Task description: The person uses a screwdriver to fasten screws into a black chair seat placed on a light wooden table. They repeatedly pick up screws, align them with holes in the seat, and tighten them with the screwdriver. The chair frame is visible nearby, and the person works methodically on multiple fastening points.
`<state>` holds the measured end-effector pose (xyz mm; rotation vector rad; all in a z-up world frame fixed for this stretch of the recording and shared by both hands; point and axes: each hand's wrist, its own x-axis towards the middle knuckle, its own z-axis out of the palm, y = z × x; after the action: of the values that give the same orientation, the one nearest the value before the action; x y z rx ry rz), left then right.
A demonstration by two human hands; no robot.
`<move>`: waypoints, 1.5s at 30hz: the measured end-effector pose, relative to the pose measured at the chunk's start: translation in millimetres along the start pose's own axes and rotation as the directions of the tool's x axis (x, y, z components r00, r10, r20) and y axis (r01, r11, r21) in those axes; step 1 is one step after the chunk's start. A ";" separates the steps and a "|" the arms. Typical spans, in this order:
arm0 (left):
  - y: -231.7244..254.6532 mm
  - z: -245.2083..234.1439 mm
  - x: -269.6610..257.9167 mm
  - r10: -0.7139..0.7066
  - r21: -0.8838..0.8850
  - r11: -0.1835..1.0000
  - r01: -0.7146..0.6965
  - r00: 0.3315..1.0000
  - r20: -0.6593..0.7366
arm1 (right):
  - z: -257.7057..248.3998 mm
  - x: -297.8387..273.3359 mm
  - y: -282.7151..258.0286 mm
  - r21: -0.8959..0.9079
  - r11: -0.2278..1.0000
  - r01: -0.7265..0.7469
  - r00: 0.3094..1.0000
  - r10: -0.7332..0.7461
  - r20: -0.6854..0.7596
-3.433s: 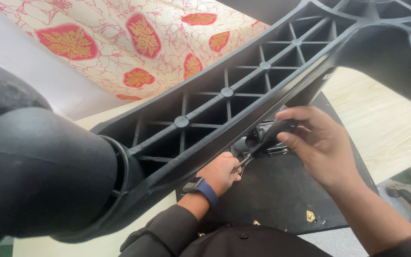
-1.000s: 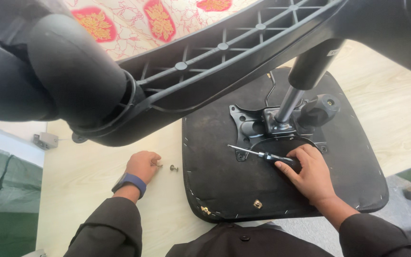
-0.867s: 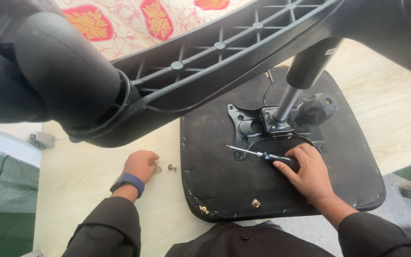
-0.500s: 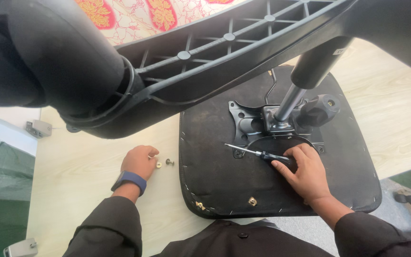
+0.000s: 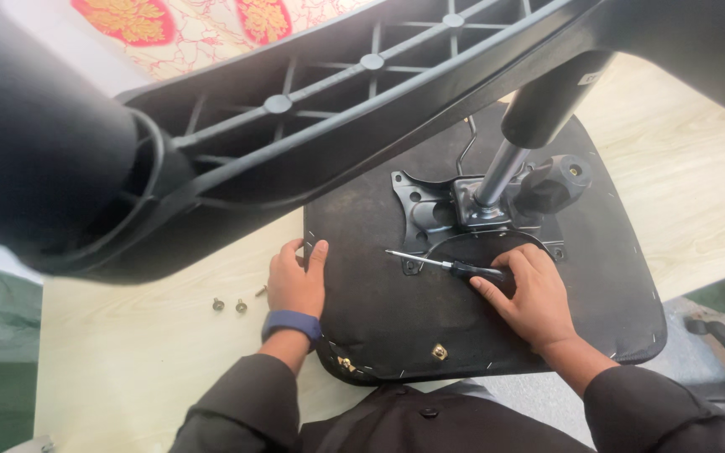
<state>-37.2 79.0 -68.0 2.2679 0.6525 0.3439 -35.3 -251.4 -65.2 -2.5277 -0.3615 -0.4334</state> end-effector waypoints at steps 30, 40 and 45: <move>-6.6 15.0 -2.2 -0.042 0.081 0.996 0.041 0.999 0.010 | -5.8 -0.8 1.1 0.042 0.981 0.189 0.982 -0.190 0.011; 5.1 5.7 -7.2 -0.041 0.148 0.988 0.034 0.998 0.040 | -9.0 -1.0 -6.6 0.012 0.987 0.159 0.986 -0.159 0.040; 13.4 2.2 -15.4 0.142 0.298 0.944 -0.144 0.989 0.030 | -9.9 -1.2 -9.7 0.004 0.987 0.163 0.986 -0.163 0.028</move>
<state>-44.4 61.3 -60.6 2.6139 0.5674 0.3224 -42.0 -249.2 -53.2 -2.5147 -0.5824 -0.4590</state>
